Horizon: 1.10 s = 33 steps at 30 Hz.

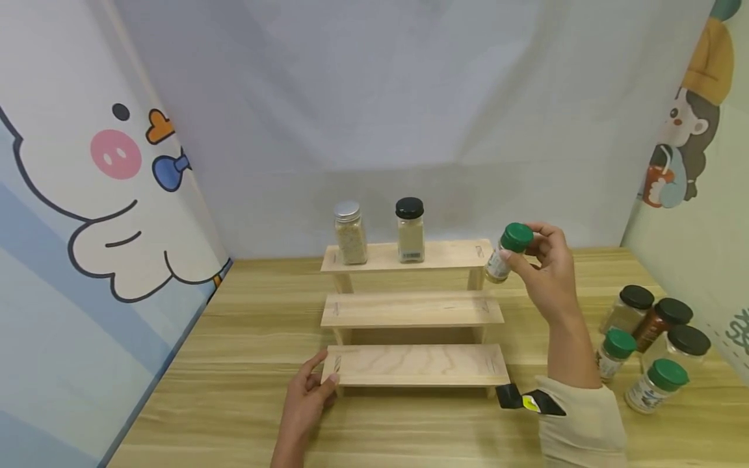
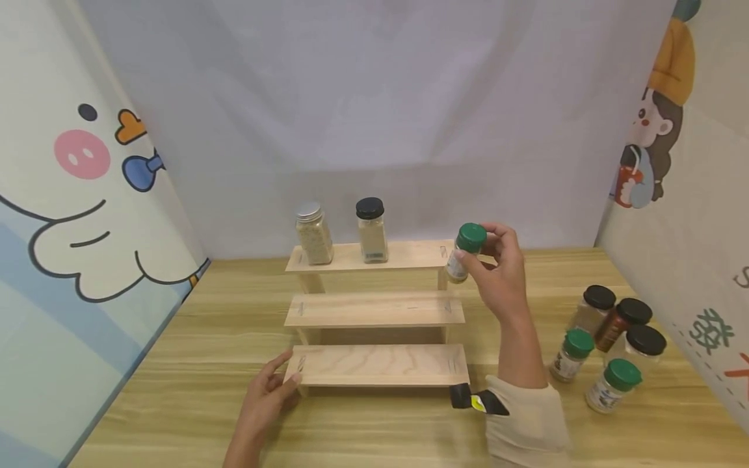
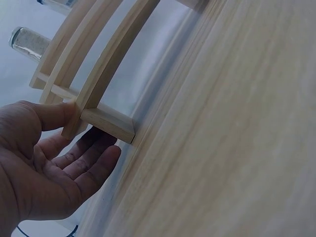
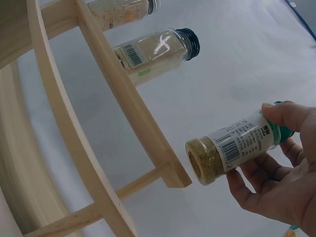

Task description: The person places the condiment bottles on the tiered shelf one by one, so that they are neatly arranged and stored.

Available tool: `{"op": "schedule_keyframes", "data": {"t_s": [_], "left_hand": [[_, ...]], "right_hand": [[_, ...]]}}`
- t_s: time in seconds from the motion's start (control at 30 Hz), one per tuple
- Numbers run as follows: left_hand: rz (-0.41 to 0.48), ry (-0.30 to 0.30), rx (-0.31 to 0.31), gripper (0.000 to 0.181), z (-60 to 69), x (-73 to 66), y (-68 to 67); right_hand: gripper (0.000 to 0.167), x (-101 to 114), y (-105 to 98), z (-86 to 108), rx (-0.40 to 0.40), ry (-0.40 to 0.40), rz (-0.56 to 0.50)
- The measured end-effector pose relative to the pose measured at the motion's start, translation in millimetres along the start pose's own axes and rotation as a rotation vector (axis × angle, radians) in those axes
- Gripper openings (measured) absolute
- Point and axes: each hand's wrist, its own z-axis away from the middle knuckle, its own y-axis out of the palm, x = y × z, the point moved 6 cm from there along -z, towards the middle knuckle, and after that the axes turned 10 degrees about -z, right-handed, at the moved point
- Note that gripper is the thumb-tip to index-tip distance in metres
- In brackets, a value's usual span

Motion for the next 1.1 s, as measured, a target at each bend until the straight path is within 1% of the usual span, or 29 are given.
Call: {"op": "schedule_keyframes", "data": {"t_s": [0.2,0.4,0.53,0.7,0.83,0.93,1.1], "left_hand": [[-0.001,-0.004,-0.006,0.053,0.5,-0.7,-0.2],[-0.005,-0.004,-0.006,0.052,-0.3,-0.5,-0.9],[0.001,-0.005,-0.008,0.052,-0.4,-0.5,-1.1],[-0.027,-0.002,-0.011,0.053,-0.1,-0.9,-0.9],[-0.049,-0.005,-0.009,0.053,1.1,-1.5,-1.5],[-0.047,-0.005,-0.009,0.053,2.6,-2.5,-1.9],[-0.029,-0.001,-0.004,0.054,5.6,-3.7,-1.8]], "right_hand": [[0.041,4.9,15.4,-11.1,0.036,-0.025,-0.021],[0.045,2.7,29.7,-22.0,0.043,-0.030,-0.028],[0.046,-2.4,36.2,-28.6,0.025,-0.008,-0.043],[0.046,-9.5,41.8,-38.7,-0.008,0.011,-0.059],[0.049,-14.8,46.7,-45.8,-0.001,0.035,-0.039],[0.049,-11.4,51.9,-47.9,0.015,0.056,-0.021],[0.047,-0.4,59.8,-44.7,0.028,0.097,0.032]]}}
